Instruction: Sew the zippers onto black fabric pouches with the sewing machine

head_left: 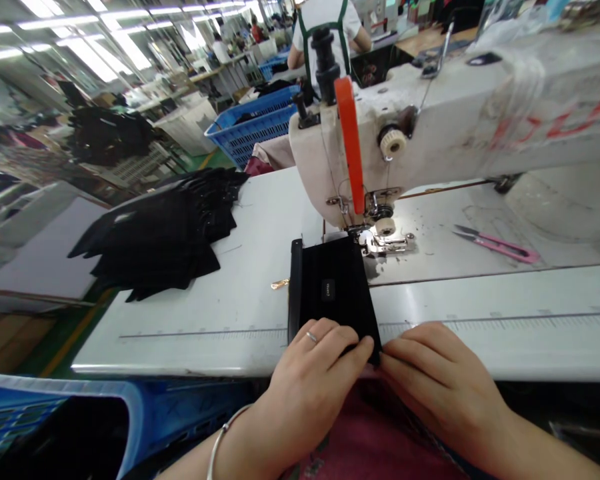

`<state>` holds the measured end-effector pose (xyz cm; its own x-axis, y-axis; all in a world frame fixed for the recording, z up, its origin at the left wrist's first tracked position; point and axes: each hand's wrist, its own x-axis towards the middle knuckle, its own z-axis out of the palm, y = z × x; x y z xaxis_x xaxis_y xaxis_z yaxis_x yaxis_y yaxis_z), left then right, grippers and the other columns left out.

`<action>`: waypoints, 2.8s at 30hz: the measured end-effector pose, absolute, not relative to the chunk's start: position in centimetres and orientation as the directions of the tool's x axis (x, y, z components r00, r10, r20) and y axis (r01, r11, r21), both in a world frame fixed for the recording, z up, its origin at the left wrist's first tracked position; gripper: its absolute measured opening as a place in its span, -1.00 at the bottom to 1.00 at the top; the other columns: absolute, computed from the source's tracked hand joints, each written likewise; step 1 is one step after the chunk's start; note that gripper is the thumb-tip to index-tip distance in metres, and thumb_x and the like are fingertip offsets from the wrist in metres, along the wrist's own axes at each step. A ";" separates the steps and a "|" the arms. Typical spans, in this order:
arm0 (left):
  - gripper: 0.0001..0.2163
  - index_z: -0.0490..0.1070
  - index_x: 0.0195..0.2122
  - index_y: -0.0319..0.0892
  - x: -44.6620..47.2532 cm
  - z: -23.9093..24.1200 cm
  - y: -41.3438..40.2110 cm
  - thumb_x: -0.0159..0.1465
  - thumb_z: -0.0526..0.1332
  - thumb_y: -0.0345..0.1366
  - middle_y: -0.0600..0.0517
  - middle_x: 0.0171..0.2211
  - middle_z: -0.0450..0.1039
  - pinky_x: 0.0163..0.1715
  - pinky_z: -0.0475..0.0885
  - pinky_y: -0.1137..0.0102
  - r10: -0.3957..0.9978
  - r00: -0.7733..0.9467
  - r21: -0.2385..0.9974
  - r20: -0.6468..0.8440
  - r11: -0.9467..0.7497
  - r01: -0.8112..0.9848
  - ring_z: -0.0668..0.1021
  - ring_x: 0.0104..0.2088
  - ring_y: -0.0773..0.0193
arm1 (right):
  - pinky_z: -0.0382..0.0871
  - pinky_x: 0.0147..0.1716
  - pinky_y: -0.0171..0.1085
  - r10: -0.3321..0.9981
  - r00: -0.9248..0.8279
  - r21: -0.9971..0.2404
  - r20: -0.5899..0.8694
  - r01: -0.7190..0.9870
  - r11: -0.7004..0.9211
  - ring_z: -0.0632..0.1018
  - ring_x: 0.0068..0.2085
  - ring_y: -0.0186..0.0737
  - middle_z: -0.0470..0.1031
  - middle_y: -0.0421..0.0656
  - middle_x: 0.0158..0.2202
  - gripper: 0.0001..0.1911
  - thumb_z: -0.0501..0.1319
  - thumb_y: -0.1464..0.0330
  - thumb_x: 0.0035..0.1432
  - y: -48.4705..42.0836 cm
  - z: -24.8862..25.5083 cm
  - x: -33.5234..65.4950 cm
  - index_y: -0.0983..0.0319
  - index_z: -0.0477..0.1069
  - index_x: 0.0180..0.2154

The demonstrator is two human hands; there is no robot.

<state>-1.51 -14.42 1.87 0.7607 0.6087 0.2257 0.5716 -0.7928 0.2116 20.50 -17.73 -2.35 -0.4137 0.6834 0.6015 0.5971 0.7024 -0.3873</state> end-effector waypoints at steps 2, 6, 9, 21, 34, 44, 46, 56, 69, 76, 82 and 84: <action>-0.73 0.41 0.13 -0.19 -1.5 1.6 -14.5 0.44 0.11 -0.43 -0.03 -0.16 0.52 -0.12 0.50 0.23 0.582 0.781 0.232 0.227 -0.811 0.537 0.49 -0.20 0.19 | 0.39 -0.26 -0.14 0.676 -0.414 -0.381 0.610 0.595 0.708 0.48 -0.25 -0.17 0.58 -0.12 -0.27 -0.85 0.18 0.49 0.35 -17.8 -2.4 20.6 0.31 0.52 -0.12; -0.76 0.45 0.08 -0.17 -1.3 1.2 -14.6 0.44 0.13 -0.41 -0.02 -0.19 0.52 -0.13 0.52 0.25 0.596 0.764 0.257 0.248 -0.801 0.541 0.51 -0.21 0.21 | 0.40 -0.24 -0.13 0.656 -0.412 -0.377 0.632 0.576 0.725 0.49 -0.24 -0.17 0.59 -0.11 -0.25 -0.85 0.21 0.53 0.30 -17.9 -2.6 20.8 0.31 0.52 -0.12; -0.80 0.48 0.02 -0.18 -1.2 0.9 -14.7 0.43 0.15 -0.43 -0.02 -0.18 0.53 -0.09 0.54 0.28 0.612 0.739 0.326 0.280 -0.785 0.526 0.53 -0.20 0.23 | 0.41 -0.22 -0.13 0.648 -0.411 -0.376 0.642 0.568 0.732 0.49 -0.23 -0.17 0.60 -0.11 -0.24 -0.85 0.24 0.55 0.27 -18.0 -2.7 21.0 0.31 0.52 -0.14; -0.79 0.52 -0.03 -0.14 -1.0 0.4 -15.3 0.34 0.28 -0.47 0.01 -0.21 0.53 -0.14 0.53 0.38 0.670 0.598 0.424 0.439 -0.742 0.519 0.51 -0.19 0.28 | 0.40 -0.22 -0.11 0.654 -0.420 -0.391 0.630 0.556 0.734 0.50 -0.21 -0.16 0.61 -0.12 -0.22 -0.84 0.24 0.56 0.28 -17.9 -2.5 21.1 0.31 0.54 -0.14; -0.81 0.47 0.02 -0.27 -1.0 0.6 -15.0 0.39 0.23 -0.45 -0.05 -0.14 0.52 -0.08 0.52 0.29 0.556 0.752 0.310 0.354 -0.828 0.467 0.51 -0.11 0.24 | 0.41 -0.11 -0.13 0.644 -0.418 -0.404 0.641 0.530 0.745 0.49 -0.15 -0.15 0.60 -0.11 -0.19 -0.84 0.24 0.54 0.28 -18.3 -2.6 21.5 0.31 0.54 -0.12; -0.71 0.44 0.12 -0.32 -1.9 -0.1 -15.1 0.38 0.21 -0.51 -0.10 -0.06 0.50 -0.01 0.48 0.27 0.554 0.759 0.322 0.342 -0.828 0.459 0.47 -0.09 0.19 | 0.42 -0.11 -0.15 0.690 -0.387 -0.433 0.612 0.566 0.701 0.50 -0.13 -0.16 0.57 -0.06 -0.16 -0.82 0.25 0.54 0.28 -18.3 -2.9 21.3 0.38 0.51 -0.07; -0.73 0.45 0.10 -0.31 -1.7 -0.1 -15.1 0.38 0.21 -0.51 -0.09 -0.07 0.50 -0.02 0.49 0.27 0.562 0.751 0.326 0.346 -0.823 0.465 0.47 -0.10 0.19 | 0.42 -0.11 -0.15 0.682 -0.383 -0.411 0.623 0.582 0.702 0.50 -0.13 -0.17 0.58 -0.06 -0.15 -0.81 0.24 0.53 0.30 -18.2 -2.9 21.2 0.38 0.50 -0.05; -0.77 0.46 0.04 -0.29 -1.2 0.3 -14.9 0.40 0.16 -0.53 -0.06 -0.11 0.50 -0.01 0.49 0.30 0.594 0.734 0.356 0.330 -0.798 0.486 0.47 -0.13 0.22 | 0.40 -0.13 -0.14 0.674 -0.384 -0.408 0.632 0.574 0.710 0.49 -0.17 -0.19 0.58 -0.09 -0.17 -0.85 0.26 0.55 0.28 -18.3 -3.0 20.9 0.38 0.51 -0.11; -0.82 0.48 -0.01 -0.24 -1.3 3.0 -14.1 0.42 0.15 -0.47 -0.04 -0.12 0.55 -0.03 0.52 0.34 0.585 0.786 0.418 0.202 -0.777 0.471 0.53 -0.12 0.24 | 0.44 0.00 -0.18 0.602 -0.448 -0.280 0.661 0.597 0.752 0.57 -0.03 -0.17 0.63 -0.08 -0.05 -0.72 0.06 0.51 0.40 -17.8 -2.3 21.0 0.34 0.55 -0.09; -0.72 0.51 -0.01 -0.17 -3.2 4.8 -4.8 0.33 0.15 -0.54 -0.05 -0.01 0.55 0.12 0.39 0.13 0.456 0.871 0.280 0.182 -0.873 0.398 0.47 0.05 0.11 | 0.51 -0.06 -0.18 0.624 -0.505 -0.290 0.596 0.590 0.754 0.61 -0.06 -0.17 0.64 -0.05 -0.07 -0.70 0.05 0.49 0.41 -17.4 -1.4 21.1 0.32 0.57 -0.11; -0.65 0.48 -0.10 -0.18 -3.3 4.5 -2.1 0.18 0.07 -0.59 -0.04 -0.14 0.55 0.09 0.40 0.19 0.289 0.956 0.338 0.059 -0.906 0.253 0.50 -0.05 0.17 | 0.51 -0.03 -0.19 0.635 -0.509 -0.283 0.581 0.605 0.744 0.61 -0.05 -0.19 0.64 -0.14 -0.03 -0.63 -0.01 0.52 0.43 -17.3 -1.5 21.3 0.26 0.58 -0.12; -0.71 0.46 -0.16 -0.18 -2.6 4.8 -1.9 0.17 0.08 -0.56 -0.05 -0.20 0.53 0.11 0.38 0.16 0.253 0.967 0.306 -0.001 -0.921 0.241 0.49 -0.07 0.14 | 0.51 -0.03 -0.20 0.631 -0.532 -0.271 0.564 0.603 0.750 0.61 -0.03 -0.20 0.63 -0.14 -0.02 -0.62 -0.03 0.52 0.43 -17.3 -1.3 21.4 0.25 0.58 -0.11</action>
<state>-2.62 -1.95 4.79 0.9675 0.2529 -0.0007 0.2410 -0.9209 0.3064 21.43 -17.30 -1.34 -0.5323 0.6315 0.5638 0.6033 0.7502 -0.2707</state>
